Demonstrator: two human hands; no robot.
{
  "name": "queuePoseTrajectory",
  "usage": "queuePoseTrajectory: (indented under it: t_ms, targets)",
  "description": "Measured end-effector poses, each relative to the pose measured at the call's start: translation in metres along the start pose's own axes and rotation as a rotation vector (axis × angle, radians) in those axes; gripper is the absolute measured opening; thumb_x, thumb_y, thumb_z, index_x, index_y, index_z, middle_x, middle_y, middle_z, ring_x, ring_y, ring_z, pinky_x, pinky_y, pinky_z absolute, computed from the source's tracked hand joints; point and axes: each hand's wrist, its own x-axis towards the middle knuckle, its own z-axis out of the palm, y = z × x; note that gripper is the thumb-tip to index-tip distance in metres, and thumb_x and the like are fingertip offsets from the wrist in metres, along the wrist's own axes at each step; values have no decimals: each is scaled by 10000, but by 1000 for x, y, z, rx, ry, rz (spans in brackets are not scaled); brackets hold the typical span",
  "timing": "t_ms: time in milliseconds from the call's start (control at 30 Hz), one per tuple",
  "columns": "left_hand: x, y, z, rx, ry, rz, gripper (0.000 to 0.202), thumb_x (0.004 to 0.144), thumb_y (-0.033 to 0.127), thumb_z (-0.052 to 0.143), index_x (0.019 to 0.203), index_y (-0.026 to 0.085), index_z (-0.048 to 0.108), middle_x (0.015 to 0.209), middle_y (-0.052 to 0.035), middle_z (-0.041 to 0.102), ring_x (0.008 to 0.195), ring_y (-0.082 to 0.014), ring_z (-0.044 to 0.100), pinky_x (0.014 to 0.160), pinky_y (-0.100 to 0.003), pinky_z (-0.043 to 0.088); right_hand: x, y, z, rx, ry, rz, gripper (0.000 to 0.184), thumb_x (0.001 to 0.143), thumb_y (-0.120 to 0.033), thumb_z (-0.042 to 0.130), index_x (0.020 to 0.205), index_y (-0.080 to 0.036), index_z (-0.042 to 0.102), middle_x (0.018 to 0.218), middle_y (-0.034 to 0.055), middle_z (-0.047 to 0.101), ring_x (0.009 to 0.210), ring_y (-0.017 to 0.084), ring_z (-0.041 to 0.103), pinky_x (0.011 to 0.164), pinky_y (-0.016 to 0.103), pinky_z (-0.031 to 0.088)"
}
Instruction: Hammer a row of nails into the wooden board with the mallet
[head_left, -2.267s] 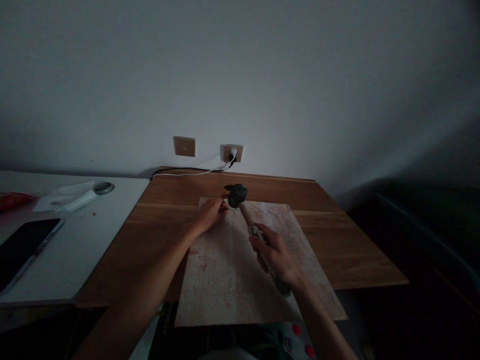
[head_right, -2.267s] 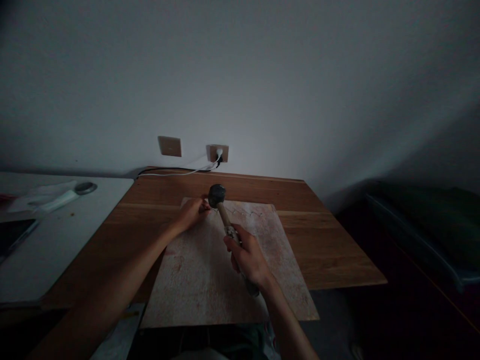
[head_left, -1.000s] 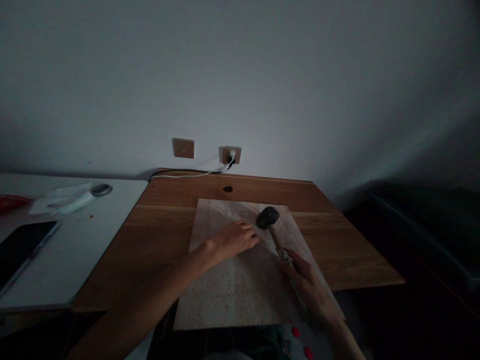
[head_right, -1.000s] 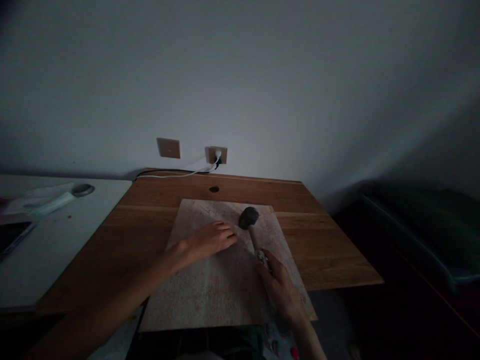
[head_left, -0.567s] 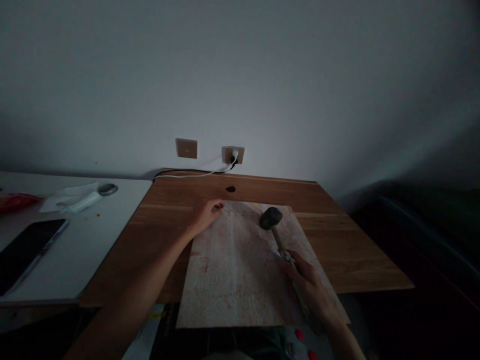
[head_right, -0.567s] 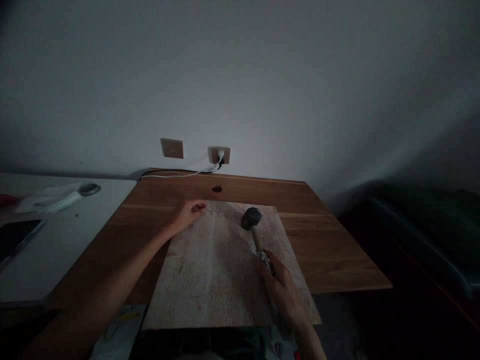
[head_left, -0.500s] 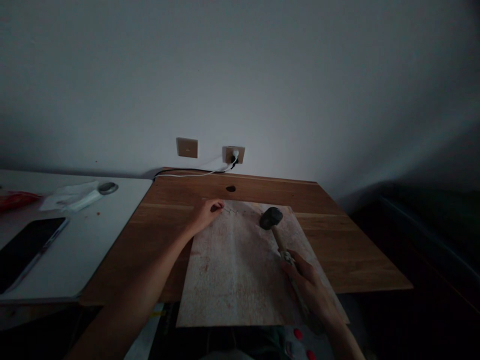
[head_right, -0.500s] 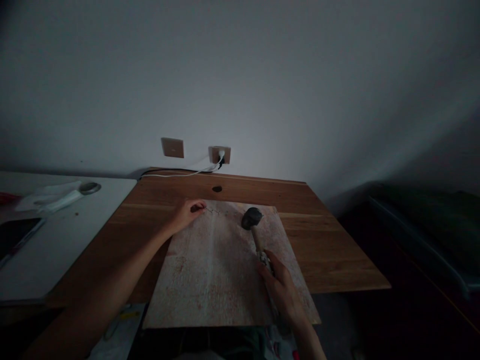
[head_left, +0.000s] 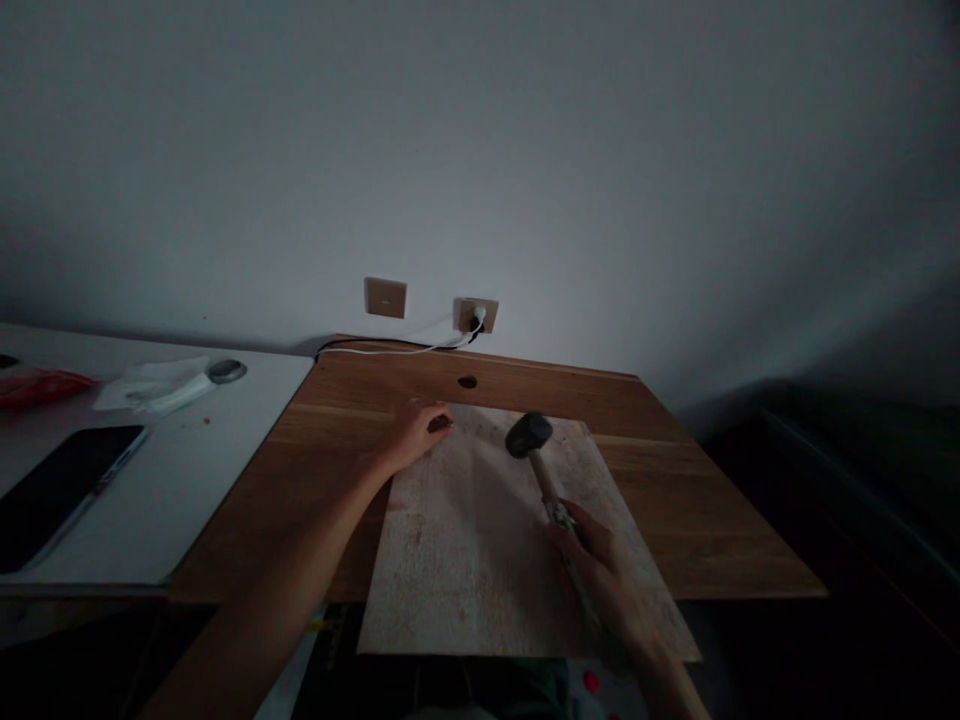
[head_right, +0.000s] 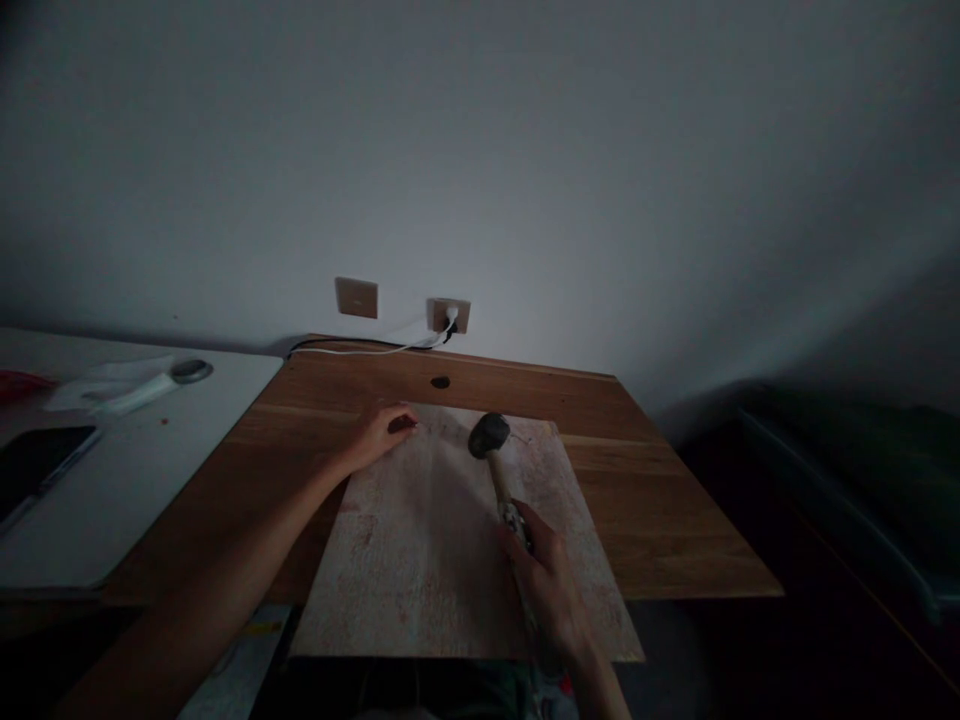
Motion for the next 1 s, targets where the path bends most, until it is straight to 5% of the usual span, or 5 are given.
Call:
queuePoseTrajectory:
  t_ms: [233, 433, 800, 1000]
  targets:
    - [2, -5, 7, -105, 16, -88, 239, 789, 55, 697, 984, 190, 731, 890, -25, 763, 859, -185, 709, 835, -298, 545, 24, -38, 40, 101, -209, -44, 299, 897, -483, 577, 1017, -209, 597, 702, -76, 502, 374, 76, 461, 312, 202, 349]
    - [0, -4, 7, -92, 51, -127, 450, 752, 106, 740, 1194, 175, 692, 949, -52, 766, 939, -227, 709, 878, -339, 548, 37, -41, 62, 121, -262, -96, 266, 920, -443, 572, 1033, -202, 571, 703, -83, 502, 356, 63, 474, 299, 181, 330]
    - [0, -10, 11, -166, 30, -154, 630, 779, 107, 700, 1393, 178, 579, 928, -26, 759, 913, -203, 706, 912, -352, 544, 38, -39, 60, 199, -245, -56, 239, 872, -423, 653, 921, -197, 592, 682, -78, 526, 348, 59, 466, 291, 174, 326]
    - [-2, -14, 13, -89, 67, -95, 533, 783, 150, 748, 1297, 212, 622, 1074, -56, 741, 1056, -236, 678, 1014, -413, 517, -9, -20, 49, 531, -31, 101, 504, 836, -615, 696, 1094, -190, 615, 657, -82, 534, 370, 60, 438, 333, 179, 349]
